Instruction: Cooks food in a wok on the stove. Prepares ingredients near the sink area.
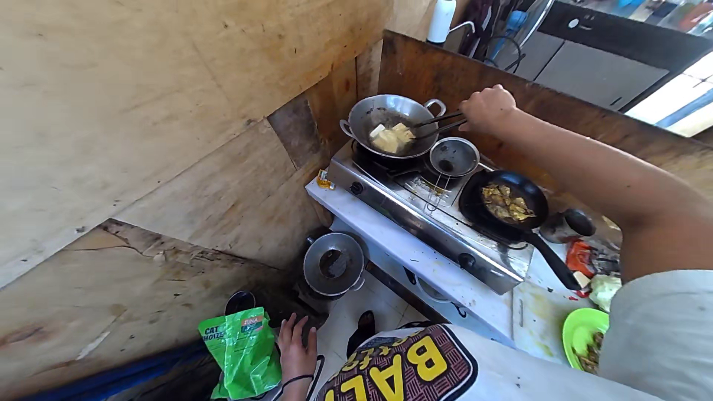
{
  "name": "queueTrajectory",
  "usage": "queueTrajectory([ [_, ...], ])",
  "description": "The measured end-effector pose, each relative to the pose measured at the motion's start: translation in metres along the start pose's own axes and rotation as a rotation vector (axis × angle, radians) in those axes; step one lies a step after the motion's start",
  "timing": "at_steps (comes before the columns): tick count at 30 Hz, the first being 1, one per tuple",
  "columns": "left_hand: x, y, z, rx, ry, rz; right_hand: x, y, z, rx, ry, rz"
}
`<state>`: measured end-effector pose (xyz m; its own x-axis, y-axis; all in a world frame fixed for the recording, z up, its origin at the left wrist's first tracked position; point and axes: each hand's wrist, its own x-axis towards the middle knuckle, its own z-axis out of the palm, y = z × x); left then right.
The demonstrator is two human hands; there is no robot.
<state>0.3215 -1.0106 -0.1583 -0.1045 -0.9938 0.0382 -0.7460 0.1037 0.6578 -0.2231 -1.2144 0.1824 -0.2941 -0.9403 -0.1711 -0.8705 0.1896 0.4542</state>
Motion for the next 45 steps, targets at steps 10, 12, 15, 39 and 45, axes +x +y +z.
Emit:
queueTrajectory([
  [10, -0.009, 0.008, 0.002, 0.001, -0.006, -0.014, 0.003, -0.023, 0.023, -0.024, 0.078, -0.193],
  [12, -0.011, 0.009, 0.001, -0.001, 0.004, -0.020, 0.004, -0.021, 0.028, -0.013, 0.084, -0.178],
  [15, -0.017, 0.006, 0.005, -0.008, 0.019, -0.022, -0.001, -0.001, 0.025, 0.164, 0.027, -0.059],
  [39, -0.023, 0.012, 0.004, -0.007, 0.005, -0.054, 0.003, -0.076, 0.022, 0.067, 0.090, -0.119],
  [45, -0.030, 0.005, 0.005, -0.009, 0.020, -0.085, 0.010, -0.035, 0.022, 0.449, 0.000, 0.008],
])
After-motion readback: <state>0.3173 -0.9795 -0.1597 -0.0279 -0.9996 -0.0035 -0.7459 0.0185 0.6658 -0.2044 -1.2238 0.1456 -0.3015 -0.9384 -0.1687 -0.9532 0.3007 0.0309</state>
